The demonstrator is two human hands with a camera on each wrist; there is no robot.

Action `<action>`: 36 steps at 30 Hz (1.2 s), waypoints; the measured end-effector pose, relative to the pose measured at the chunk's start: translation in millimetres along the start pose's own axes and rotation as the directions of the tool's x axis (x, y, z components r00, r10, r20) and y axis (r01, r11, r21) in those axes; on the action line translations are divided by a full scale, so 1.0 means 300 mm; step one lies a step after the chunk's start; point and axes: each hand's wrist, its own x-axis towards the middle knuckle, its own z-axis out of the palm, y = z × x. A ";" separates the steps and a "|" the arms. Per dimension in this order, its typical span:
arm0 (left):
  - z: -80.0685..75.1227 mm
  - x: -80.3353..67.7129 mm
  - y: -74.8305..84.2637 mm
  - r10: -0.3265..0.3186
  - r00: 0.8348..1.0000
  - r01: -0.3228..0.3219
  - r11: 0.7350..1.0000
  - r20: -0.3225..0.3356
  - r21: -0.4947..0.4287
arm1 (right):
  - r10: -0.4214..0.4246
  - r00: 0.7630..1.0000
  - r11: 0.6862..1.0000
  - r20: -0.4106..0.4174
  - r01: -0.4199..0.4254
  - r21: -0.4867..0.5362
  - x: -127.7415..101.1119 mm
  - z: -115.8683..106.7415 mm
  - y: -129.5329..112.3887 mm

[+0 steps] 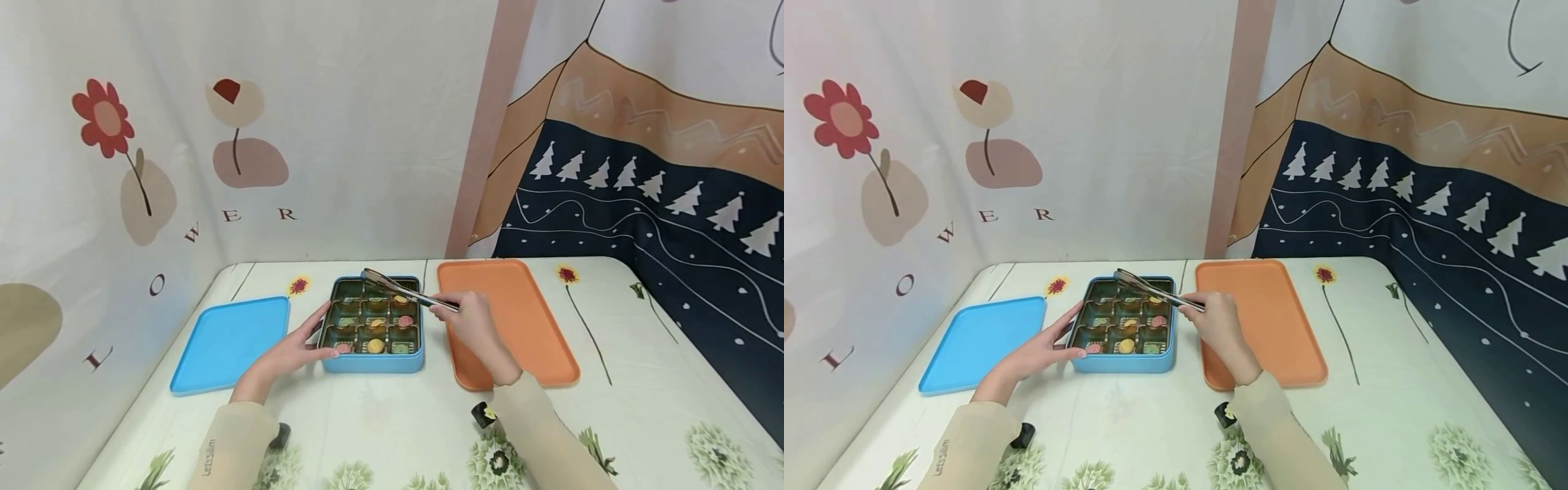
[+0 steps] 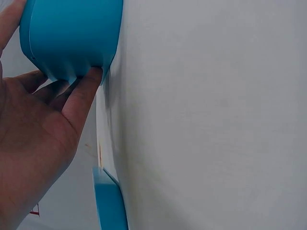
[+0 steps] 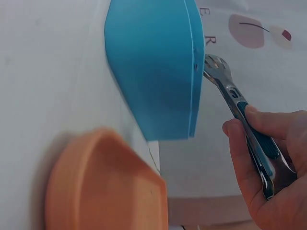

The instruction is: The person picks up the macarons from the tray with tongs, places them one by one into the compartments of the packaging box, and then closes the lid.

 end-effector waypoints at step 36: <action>0.000 0.007 -0.005 0.005 1.000 -0.005 1.000 -0.004 0.016 | 0.040 0.999 0.999 0.015 -0.040 0.010 -0.016 -0.037 0.040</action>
